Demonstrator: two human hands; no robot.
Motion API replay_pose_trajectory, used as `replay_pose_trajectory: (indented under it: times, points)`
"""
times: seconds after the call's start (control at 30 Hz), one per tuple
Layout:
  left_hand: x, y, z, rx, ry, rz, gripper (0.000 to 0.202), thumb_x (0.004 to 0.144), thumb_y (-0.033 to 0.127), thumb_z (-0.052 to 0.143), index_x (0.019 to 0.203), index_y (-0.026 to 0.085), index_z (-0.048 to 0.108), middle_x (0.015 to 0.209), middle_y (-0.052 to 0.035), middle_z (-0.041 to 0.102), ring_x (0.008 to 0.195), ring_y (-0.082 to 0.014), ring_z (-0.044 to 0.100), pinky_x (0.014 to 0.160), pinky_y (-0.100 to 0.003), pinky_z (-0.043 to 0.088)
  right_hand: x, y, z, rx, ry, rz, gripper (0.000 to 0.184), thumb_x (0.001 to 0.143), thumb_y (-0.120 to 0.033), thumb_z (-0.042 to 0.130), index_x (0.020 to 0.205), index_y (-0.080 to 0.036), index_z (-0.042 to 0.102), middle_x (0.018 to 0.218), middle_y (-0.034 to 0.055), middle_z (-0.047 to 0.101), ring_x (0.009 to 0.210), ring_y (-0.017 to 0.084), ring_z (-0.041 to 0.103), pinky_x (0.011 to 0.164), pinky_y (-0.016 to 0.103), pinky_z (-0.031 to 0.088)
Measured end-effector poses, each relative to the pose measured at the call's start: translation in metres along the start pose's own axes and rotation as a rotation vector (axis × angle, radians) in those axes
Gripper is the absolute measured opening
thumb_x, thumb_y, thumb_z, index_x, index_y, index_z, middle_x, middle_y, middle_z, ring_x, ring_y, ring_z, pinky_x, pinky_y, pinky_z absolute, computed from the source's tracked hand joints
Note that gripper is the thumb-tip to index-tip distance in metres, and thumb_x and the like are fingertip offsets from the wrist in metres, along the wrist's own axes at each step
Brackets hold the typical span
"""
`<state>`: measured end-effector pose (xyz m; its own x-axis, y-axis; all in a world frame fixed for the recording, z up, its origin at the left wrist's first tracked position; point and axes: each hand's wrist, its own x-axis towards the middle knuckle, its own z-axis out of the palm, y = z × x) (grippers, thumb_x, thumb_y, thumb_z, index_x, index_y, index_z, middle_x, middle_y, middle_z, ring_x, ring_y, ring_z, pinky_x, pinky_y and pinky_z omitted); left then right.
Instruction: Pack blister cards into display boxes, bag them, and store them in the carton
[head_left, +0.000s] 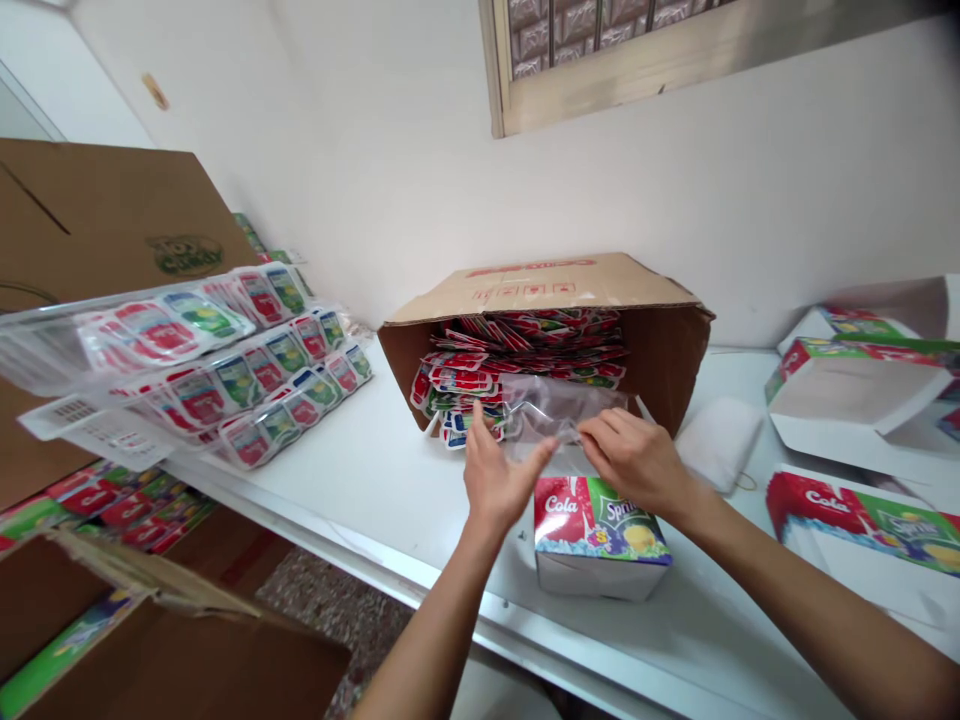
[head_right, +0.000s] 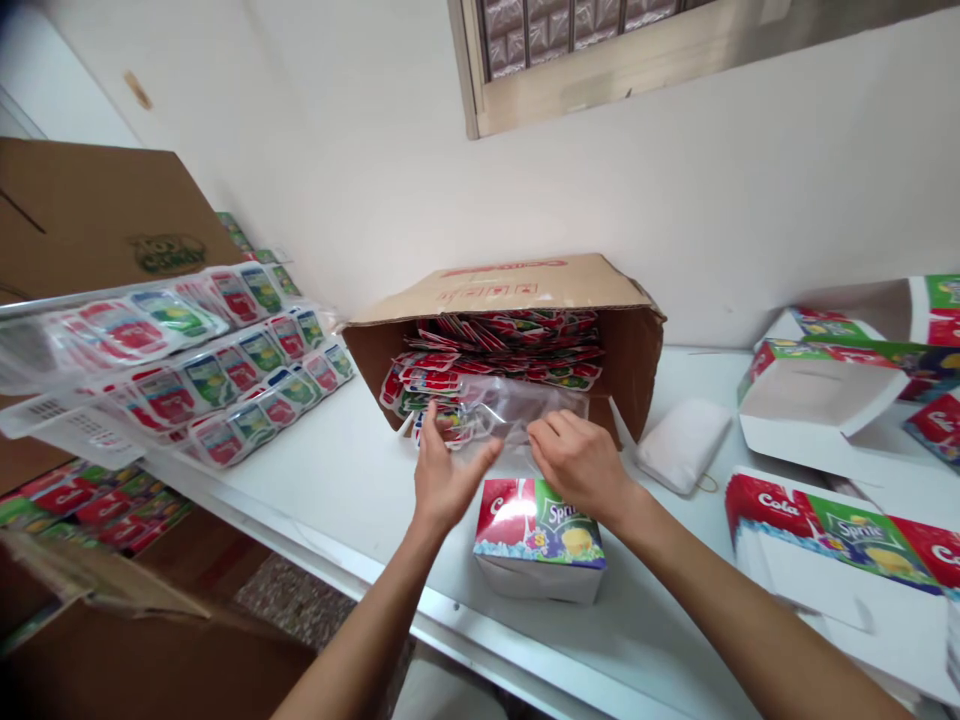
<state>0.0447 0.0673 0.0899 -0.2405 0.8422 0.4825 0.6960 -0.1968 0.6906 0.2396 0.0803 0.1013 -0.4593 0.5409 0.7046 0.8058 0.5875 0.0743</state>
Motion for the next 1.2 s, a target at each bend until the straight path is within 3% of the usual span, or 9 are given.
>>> replay_pose_trajectory:
  times: [0.07, 0.2, 0.27, 0.4, 0.53, 0.7, 0.8, 1.0, 1.2]
  points:
    - [-0.01, 0.004, -0.004, 0.169, 0.049, 0.25, 0.103, 0.061, 0.063, 0.075, 0.142, 0.014, 0.034, 0.126, -0.0209, 0.053, 0.114, -0.0362, 0.053, 0.09, -0.049, 0.045, 0.0, -0.005, -0.004, -0.012, -0.007, -0.007, 0.016, 0.09, -0.018, 0.051, 0.081, -0.016, 0.064, 0.073, 0.0035, 0.061, 0.073, 0.017, 0.055, 0.065, 0.029, 0.034]
    - [-0.011, 0.013, -0.005, 0.389, 0.133, 0.517, 0.031, 0.082, 0.032, 0.065, 0.11, 0.019, 0.062, 0.105, -0.013, 0.062, 0.095, -0.0276, 0.057, 0.083, -0.042, 0.045, 0.004, -0.014, -0.013, -0.033, -0.004, -0.047, 0.016, 0.091, -0.019, 0.051, 0.082, -0.017, 0.064, 0.073, 0.0037, 0.06, 0.073, 0.018, 0.054, 0.067, 0.03, 0.034]
    - [-0.006, 0.015, -0.006, 0.402, 0.151, 0.578, 0.013, 0.086, 0.021, 0.058, 0.095, 0.021, 0.066, 0.091, -0.0082, 0.065, 0.082, -0.0225, 0.058, 0.075, -0.036, 0.044, 0.004, -0.014, -0.015, -0.051, 0.001, -0.055, 0.015, 0.091, -0.019, 0.051, 0.085, -0.018, 0.064, 0.074, 0.0037, 0.061, 0.074, 0.018, 0.053, 0.067, 0.03, 0.034]
    - [-0.005, 0.012, -0.007, 0.305, 0.196, 0.667, 0.016, 0.085, 0.018, 0.059, 0.098, 0.019, 0.067, 0.085, -0.0063, 0.068, 0.076, -0.02, 0.058, 0.07, -0.032, 0.043, -0.002, -0.008, -0.012, -0.086, -0.022, 0.013, 0.012, 0.088, -0.018, 0.053, 0.093, -0.017, 0.064, 0.081, 0.0051, 0.063, 0.078, 0.019, 0.055, 0.068, 0.03, 0.035]
    - [-0.01, 0.006, -0.008, 0.301, 0.232, 0.692, 0.018, 0.086, 0.019, 0.059, 0.102, 0.018, 0.067, 0.08, -0.0065, 0.069, 0.071, -0.0193, 0.06, 0.066, -0.031, 0.043, -0.014, 0.003, -0.009, -0.075, -0.055, 0.038, 0.016, 0.09, -0.017, 0.049, 0.084, -0.018, 0.064, 0.079, 0.0059, 0.065, 0.078, 0.02, 0.057, 0.069, 0.03, 0.038]
    - [-0.018, 0.001, -0.017, 0.3, 0.131, 0.821, 0.016, 0.089, 0.016, 0.057, 0.102, 0.015, 0.066, 0.069, -0.0047, 0.067, 0.061, -0.0165, 0.057, 0.06, -0.029, 0.042, -0.041, 0.01, -0.019, 0.0, 0.013, 0.028, 0.015, 0.092, -0.016, 0.05, 0.088, -0.019, 0.065, 0.083, 0.0056, 0.068, 0.078, 0.018, 0.061, 0.073, 0.03, 0.044]
    - [-0.032, -0.002, -0.026, 0.244, 0.086, 0.86, 0.012, 0.087, 0.012, 0.059, 0.097, 0.013, 0.065, 0.066, -0.0051, 0.067, 0.06, -0.017, 0.057, 0.059, -0.029, 0.043, -0.068, 0.007, -0.029, 0.055, 0.077, 0.037, 0.009, 0.089, -0.016, 0.057, 0.093, -0.02, 0.064, 0.085, 0.0059, 0.068, 0.077, 0.019, 0.061, 0.072, 0.031, 0.047]
    - [-0.072, -0.007, -0.036, 0.119, 0.001, 0.85, 0.024, 0.081, 0.006, 0.064, 0.102, 0.016, 0.06, 0.077, -0.0057, 0.071, 0.07, -0.0186, 0.061, 0.066, -0.032, 0.047, -0.116, -0.005, -0.05, 0.184, 0.094, -0.047, 0.027, 0.08, -0.007, 0.066, 0.102, -0.022, 0.063, 0.086, 0.0055, 0.068, 0.077, 0.018, 0.062, 0.07, 0.032, 0.051]
    - [-0.093, -0.015, -0.038, 0.059, 0.101, 0.843, 0.023, 0.077, 0.003, 0.065, 0.093, 0.019, 0.061, 0.075, -0.0055, 0.07, 0.072, -0.0195, 0.059, 0.069, -0.035, 0.049, -0.14, -0.016, -0.058, 0.097, 0.117, -0.029, 0.021, 0.082, -0.012, 0.064, 0.095, -0.029, 0.068, 0.076, 0.0024, 0.069, 0.068, 0.017, 0.065, 0.061, 0.029, 0.051]
